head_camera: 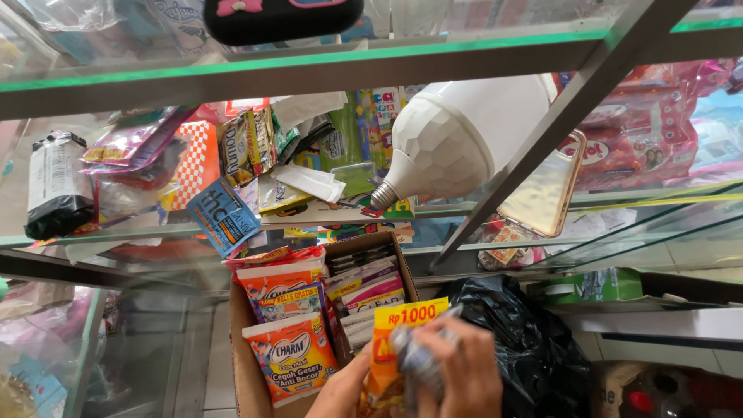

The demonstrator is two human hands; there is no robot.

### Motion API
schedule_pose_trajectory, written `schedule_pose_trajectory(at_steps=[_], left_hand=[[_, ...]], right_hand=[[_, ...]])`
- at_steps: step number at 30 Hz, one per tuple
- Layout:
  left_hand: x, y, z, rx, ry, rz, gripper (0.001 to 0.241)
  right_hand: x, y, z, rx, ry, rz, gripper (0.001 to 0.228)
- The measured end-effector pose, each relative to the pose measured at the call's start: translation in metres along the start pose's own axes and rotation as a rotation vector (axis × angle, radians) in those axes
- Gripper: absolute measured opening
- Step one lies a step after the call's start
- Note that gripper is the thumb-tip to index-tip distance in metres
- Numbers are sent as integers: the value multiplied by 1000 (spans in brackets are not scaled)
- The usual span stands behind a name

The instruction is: Organizing and wiping various small retail products from a glass display shelf into a cardboard box.

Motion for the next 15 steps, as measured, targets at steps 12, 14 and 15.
schedule_pose_trajectory(at_steps=[12, 14, 15], left_hand=[[-12, -21, -14, 363, 68, 98, 89], [-12, -26, -16, 309, 88, 117, 89], [-16, -30, -18, 256, 97, 134, 89]], right_hand=[[24, -14, -10, -96, -49, 90, 46], [32, -10, -15, -78, -96, 89, 46], [35, -6, -20, -59, -134, 87, 46]])
Point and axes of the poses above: each hand's wrist, its own x-axis away from the middle knuckle, its own y-axis out of the back of the hand, z = x × y, the point moved 10 cm from there along -x, towards the middle knuckle, and after that the axes turned 3 degrees about y, right-handed, at the moved point
